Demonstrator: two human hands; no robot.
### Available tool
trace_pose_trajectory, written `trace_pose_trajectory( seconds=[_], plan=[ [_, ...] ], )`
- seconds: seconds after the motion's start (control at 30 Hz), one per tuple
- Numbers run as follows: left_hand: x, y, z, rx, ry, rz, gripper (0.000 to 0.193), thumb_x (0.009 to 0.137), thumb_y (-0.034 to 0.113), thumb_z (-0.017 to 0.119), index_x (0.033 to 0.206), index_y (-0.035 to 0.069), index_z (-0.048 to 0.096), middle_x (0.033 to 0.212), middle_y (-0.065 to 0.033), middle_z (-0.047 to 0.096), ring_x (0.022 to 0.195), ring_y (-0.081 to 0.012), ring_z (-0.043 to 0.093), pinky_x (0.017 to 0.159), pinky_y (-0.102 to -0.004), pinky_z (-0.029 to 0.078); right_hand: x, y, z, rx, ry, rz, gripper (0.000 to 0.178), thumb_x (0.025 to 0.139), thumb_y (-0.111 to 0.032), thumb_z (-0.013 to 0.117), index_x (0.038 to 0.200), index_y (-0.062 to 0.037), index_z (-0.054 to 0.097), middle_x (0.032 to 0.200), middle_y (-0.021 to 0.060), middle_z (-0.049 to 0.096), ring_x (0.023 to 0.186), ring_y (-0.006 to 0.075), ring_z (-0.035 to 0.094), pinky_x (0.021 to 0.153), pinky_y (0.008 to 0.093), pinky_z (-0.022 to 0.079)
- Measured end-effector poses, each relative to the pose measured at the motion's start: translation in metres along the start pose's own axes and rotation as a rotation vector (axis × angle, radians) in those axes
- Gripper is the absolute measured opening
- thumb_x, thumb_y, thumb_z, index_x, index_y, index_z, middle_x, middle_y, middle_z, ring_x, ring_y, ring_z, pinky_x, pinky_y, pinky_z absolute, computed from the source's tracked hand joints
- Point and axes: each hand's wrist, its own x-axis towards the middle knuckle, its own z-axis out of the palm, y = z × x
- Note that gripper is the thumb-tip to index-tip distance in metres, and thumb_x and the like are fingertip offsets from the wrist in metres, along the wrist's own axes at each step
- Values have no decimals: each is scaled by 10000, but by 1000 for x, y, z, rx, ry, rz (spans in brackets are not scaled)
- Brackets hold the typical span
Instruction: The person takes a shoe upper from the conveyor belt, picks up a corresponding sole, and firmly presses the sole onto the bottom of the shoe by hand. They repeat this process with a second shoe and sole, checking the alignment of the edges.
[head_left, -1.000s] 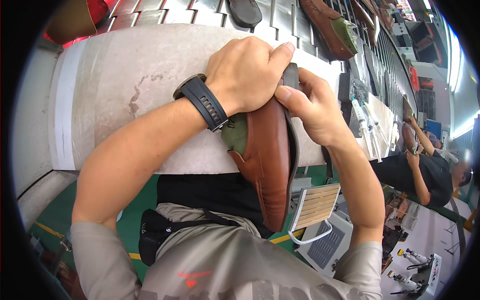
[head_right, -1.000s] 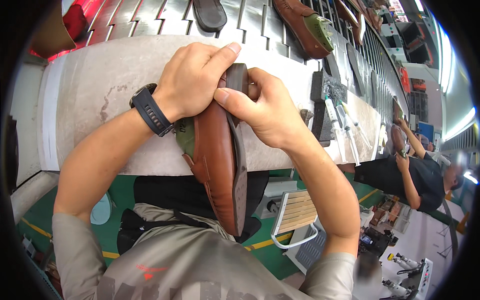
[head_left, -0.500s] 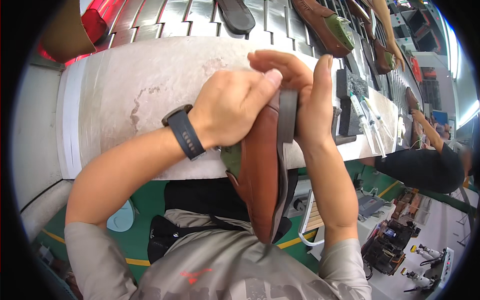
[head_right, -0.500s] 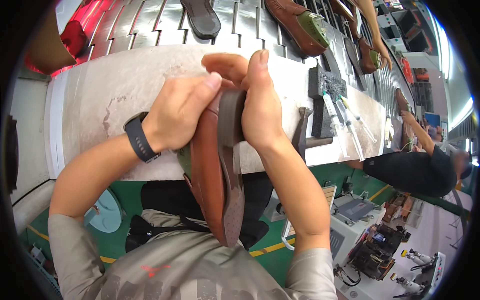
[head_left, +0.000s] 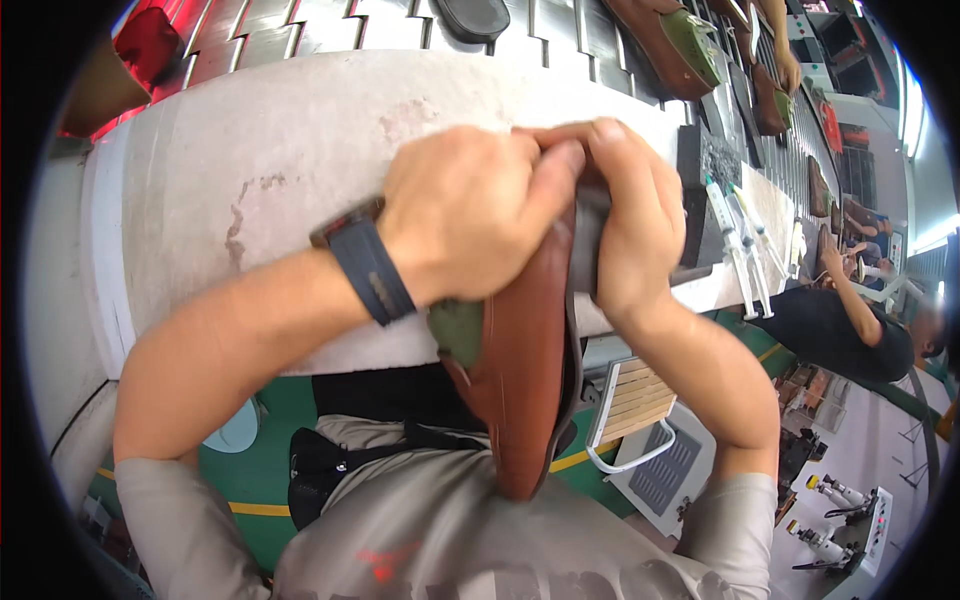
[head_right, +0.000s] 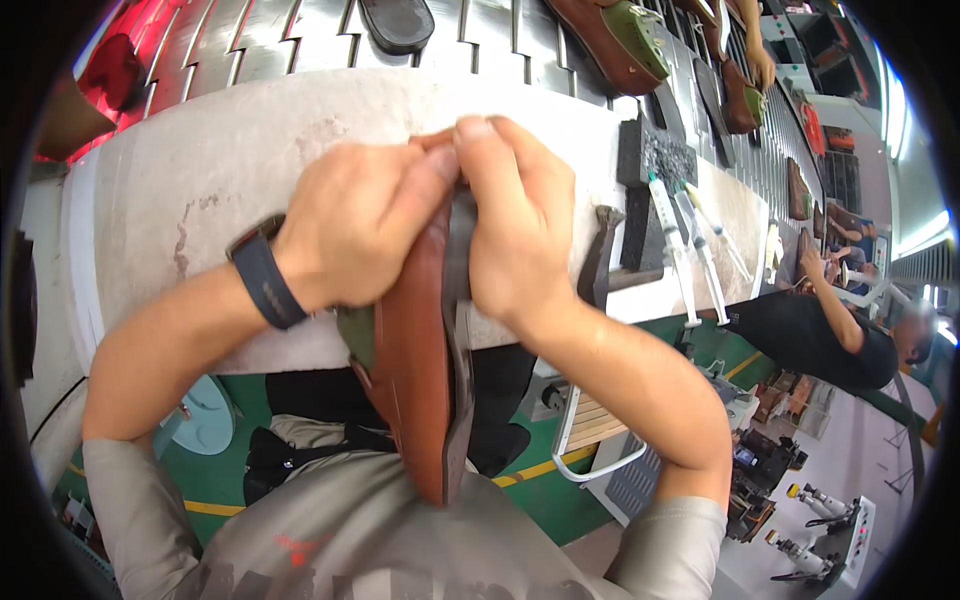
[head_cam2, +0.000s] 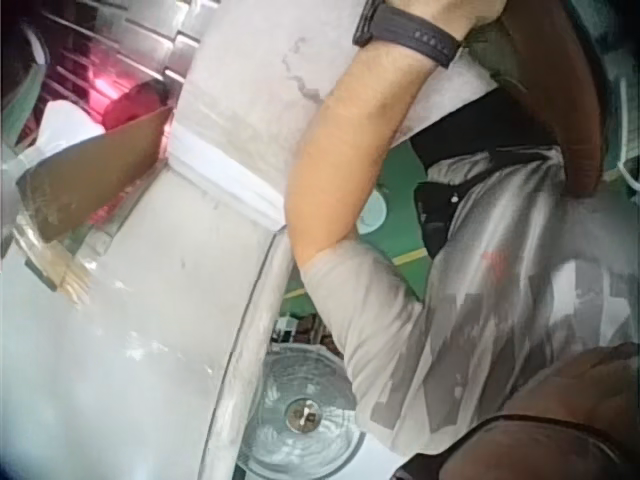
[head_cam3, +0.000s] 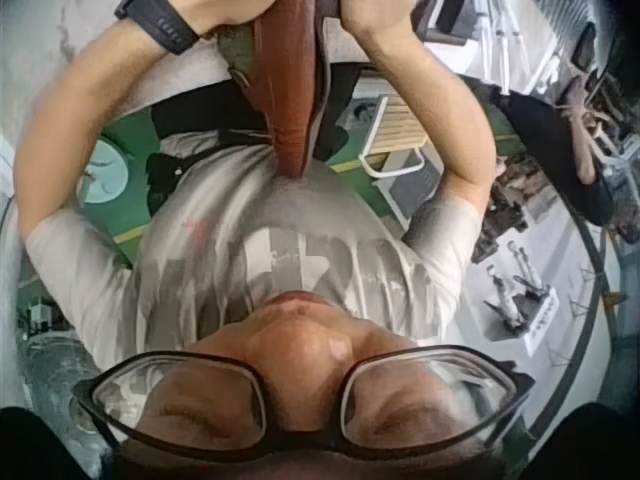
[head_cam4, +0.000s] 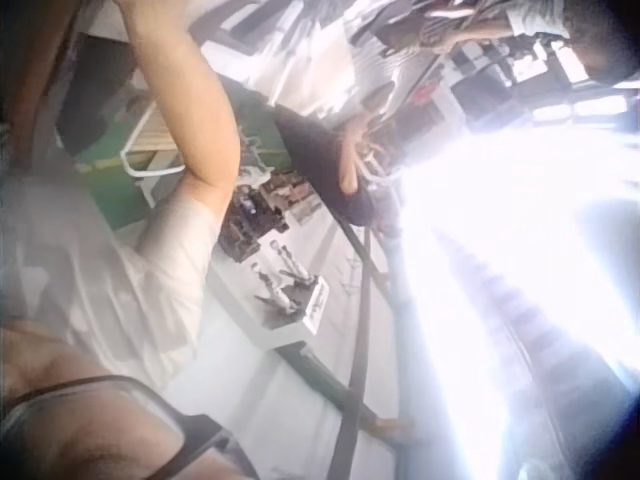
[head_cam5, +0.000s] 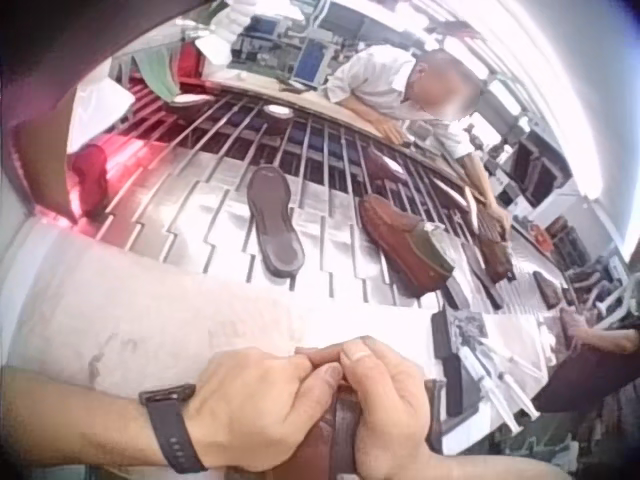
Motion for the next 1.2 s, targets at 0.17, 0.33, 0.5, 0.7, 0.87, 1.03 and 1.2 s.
trace_pose_trajectory(
  seconds=[0.17, 0.33, 0.5, 0.7, 0.87, 1.03, 1.2],
  plan=[
    [32, -18, -19, -73, 61, -191, 650, 1137, 512, 462, 929, -48, 717, 722, -234, 649, 677, -393, 629, 670, -459, 492, 52, 16, 5, 43, 80, -109, 411, 1077, -238, 571, 776, 26, 667, 715, -9, 591, 724, 71, 486, 665, 287, 422],
    [23, -21, -20, -70, 111, -230, 819, 1060, 721, 456, 759, 21, 757, 686, -205, 702, 698, -409, 707, 679, -494, 548, 2, 19, -13, -114, -43, 8, 533, 1103, -448, 607, 1277, 50, 684, 958, 16, 671, 864, 101, 573, 785, 296, 500],
    [23, -16, -18, -98, 83, -198, 738, 1125, 593, 473, 838, -49, 696, 672, -127, 611, 636, -225, 552, 664, -385, 477, -29, 28, -40, 231, -174, 243, 733, 1052, -497, 690, 1516, 45, 527, 1054, 75, 726, 1017, 152, 678, 966, 330, 560],
    [22, -16, -17, -151, 113, -184, 705, 1120, 570, 498, 830, -42, 694, 671, -111, 618, 633, -204, 556, 654, -371, 476, -29, 20, -34, 113, -271, 174, 711, 1016, -316, 797, 1493, 123, 504, 1106, 123, 753, 977, 127, 687, 889, 285, 567],
    [24, -18, -15, -132, 103, -197, 711, 1114, 579, 504, 812, -39, 685, 652, -107, 608, 614, -205, 548, 638, -375, 473, -42, 28, -23, 234, -161, 81, 756, 1040, -328, 777, 1531, 140, 444, 1184, 159, 741, 1044, 145, 690, 933, 297, 569],
    [25, -14, -18, -105, 102, -195, 718, 1113, 581, 502, 805, -42, 684, 642, -113, 606, 609, -211, 560, 632, -382, 475, -62, 32, -22, 217, -122, 39, 791, 1058, -347, 751, 1587, 112, 384, 1274, 179, 698, 1123, 171, 671, 1009, 316, 547],
    [24, -14, -17, -113, 95, -207, 707, 1119, 564, 501, 822, -47, 699, 650, -135, 621, 612, -224, 576, 635, -393, 480, -76, 32, -21, 211, -89, 67, 824, 1051, -371, 757, 1621, 76, 365, 1344, 199, 646, 1208, 194, 636, 1075, 343, 514]
  ],
)
